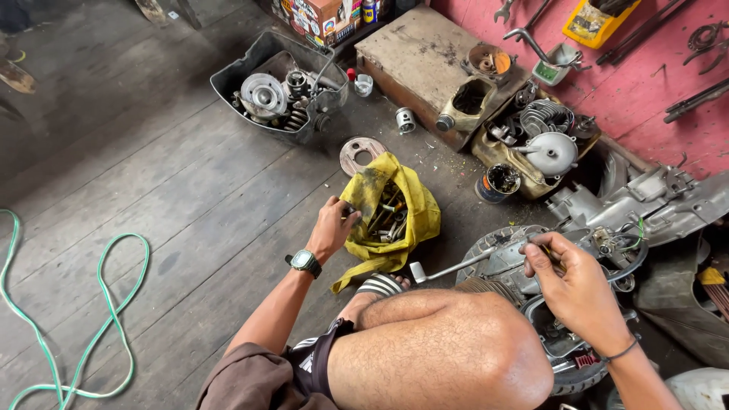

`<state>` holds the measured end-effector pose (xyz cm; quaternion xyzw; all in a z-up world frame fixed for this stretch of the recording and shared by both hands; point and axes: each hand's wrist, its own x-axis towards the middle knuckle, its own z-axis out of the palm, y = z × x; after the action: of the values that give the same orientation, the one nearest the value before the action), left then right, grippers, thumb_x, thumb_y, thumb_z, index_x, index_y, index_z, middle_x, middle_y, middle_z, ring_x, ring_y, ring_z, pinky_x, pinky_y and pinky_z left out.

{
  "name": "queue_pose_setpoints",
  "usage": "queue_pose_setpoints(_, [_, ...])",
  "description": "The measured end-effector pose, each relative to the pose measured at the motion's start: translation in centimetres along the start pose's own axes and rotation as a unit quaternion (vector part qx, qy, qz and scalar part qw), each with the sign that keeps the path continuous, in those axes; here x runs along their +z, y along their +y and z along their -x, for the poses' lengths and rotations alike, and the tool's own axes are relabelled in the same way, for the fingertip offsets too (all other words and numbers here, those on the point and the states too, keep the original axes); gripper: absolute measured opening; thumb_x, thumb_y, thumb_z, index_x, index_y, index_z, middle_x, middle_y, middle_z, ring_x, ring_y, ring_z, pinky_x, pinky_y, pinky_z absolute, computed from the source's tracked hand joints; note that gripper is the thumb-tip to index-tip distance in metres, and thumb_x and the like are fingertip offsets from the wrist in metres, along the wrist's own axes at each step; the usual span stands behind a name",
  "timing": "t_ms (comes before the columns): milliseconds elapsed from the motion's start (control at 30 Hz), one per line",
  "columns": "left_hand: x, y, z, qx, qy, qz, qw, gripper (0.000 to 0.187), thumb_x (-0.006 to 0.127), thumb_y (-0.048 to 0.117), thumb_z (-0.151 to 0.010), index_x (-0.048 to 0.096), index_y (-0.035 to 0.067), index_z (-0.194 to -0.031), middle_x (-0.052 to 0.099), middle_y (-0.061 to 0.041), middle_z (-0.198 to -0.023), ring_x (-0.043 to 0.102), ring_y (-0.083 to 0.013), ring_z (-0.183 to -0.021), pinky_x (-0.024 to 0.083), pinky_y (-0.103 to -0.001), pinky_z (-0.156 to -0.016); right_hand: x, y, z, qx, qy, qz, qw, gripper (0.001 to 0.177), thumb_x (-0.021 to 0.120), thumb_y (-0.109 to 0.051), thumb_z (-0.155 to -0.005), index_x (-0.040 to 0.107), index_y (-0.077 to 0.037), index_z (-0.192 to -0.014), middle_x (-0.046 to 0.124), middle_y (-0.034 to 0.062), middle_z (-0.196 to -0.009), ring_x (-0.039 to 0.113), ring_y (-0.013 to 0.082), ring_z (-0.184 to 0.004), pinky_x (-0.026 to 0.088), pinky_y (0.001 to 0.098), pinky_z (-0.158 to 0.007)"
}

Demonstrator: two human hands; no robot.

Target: The person sits on the floor and uses pliers to manipulate a small metal component attached to a motorcycle engine. They repeatedly grip, bend, and adjust the part while holding it in place with their other hand.

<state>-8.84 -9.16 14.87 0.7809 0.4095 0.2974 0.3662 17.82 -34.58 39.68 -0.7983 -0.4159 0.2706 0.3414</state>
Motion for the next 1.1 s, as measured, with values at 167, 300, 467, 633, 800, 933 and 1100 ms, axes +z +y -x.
queue_pose_setpoints(167, [-3.1, 6.9, -1.1, 0.069, 0.008, 0.027, 0.997, 0.023, 0.073, 0.017, -0.093, 0.068, -0.004, -0.101, 0.060, -0.010, -0.102, 0.064, -0.0246, -0.075, 0.057, -0.036, -0.071, 0.5, 1.0, -0.1, -0.038, 0.011, -0.056, 0.998, 0.016, 0.059, -0.009, -0.103, 0.068, 0.004, -0.104, 0.065, 0.0093, -0.079, 0.056, 0.0152, -0.070, 0.045, 0.0270, -0.064])
queue_pose_setpoints(300, [-4.7, 12.0, -1.6, 0.143, 0.037, 0.144, 0.978, 0.022, 0.068, 0.014, -0.097, 0.069, -0.006, -0.104, 0.054, -0.009, -0.101, 0.064, -0.0192, -0.079, 0.063, -0.028, -0.074, 0.2, -0.3, 0.5, -0.040, 0.028, -0.068, 0.996, 0.014, 0.055, -0.007, -0.105, 0.066, 0.003, -0.106, 0.056, 0.0064, -0.074, 0.049, 0.0143, -0.063, 0.039, 0.0258, -0.055])
queue_pose_setpoints(467, [-3.0, 15.8, -2.7, 0.127, 0.001, 0.312, 0.941, 0.013, 0.052, 0.010, -0.103, 0.059, 0.001, -0.111, 0.060, -0.006, -0.097, 0.070, -0.0155, -0.081, 0.059, -0.025, -0.067, 0.0, -0.2, 0.8, -0.030, 0.018, -0.167, 0.985, 0.016, 0.053, -0.012, -0.110, 0.064, 0.000, -0.108, 0.048, 0.0024, -0.076, 0.042, 0.0107, -0.068, 0.042, 0.0250, -0.068])
queue_pose_setpoints(633, [-1.7, 19.4, -3.2, 0.044, -0.122, 0.419, 0.899, 0.023, 0.046, 0.023, -0.107, 0.058, 0.005, -0.100, 0.052, 0.002, -0.075, 0.046, -0.0063, -0.058, 0.038, -0.022, -0.052, 1.7, -0.8, -0.3, -0.014, -0.018, -0.255, 0.967, 0.020, 0.049, -0.014, -0.111, 0.062, 0.001, -0.109, 0.044, 0.0016, -0.071, 0.038, 0.0098, -0.064, 0.039, 0.0240, -0.062])
queue_pose_setpoints(800, [0.4, 19.0, -3.7, 0.160, -0.201, 0.359, 0.897, 0.025, 0.062, 0.027, -0.105, 0.068, 0.008, -0.120, 0.066, -0.007, -0.087, 0.061, -0.0139, -0.091, 0.053, -0.040, -0.088, 3.8, -3.7, -1.1, -0.123, 0.020, -0.231, 0.965, 0.023, 0.049, -0.015, -0.112, 0.063, 0.004, -0.110, 0.039, 0.0010, -0.071, 0.041, 0.0080, -0.067, 0.042, 0.0240, -0.064])
queue_pose_setpoints(933, [-0.5, 19.5, -3.7, 0.167, -0.212, 0.369, 0.890, 0.029, 0.062, 0.026, -0.105, 0.069, 0.012, -0.129, 0.071, -0.007, -0.093, 0.059, -0.0127, -0.098, 0.052, -0.039, -0.097, 5.1, -2.9, -1.8, -0.140, 0.028, -0.204, 0.969, 0.023, 0.053, -0.015, -0.111, 0.064, 0.005, -0.109, 0.044, 0.0009, -0.069, 0.047, 0.0052, -0.067, 0.044, 0.0221, -0.064])
queue_pose_setpoints(1100, [-1.6, 19.9, -3.2, 0.161, -0.226, 0.380, 0.882, 0.031, 0.078, 0.027, -0.096, 0.074, 0.015, -0.125, 0.072, -0.002, -0.092, 0.061, -0.0067, -0.095, 0.052, -0.028, -0.092, 6.7, -3.3, -1.2, -0.136, 0.036, -0.174, 0.975, 0.019, 0.061, -0.017, -0.108, 0.069, -0.001, -0.102, 0.049, -0.0023, -0.069, 0.046, 0.0026, -0.073, 0.042, 0.0200, -0.064])
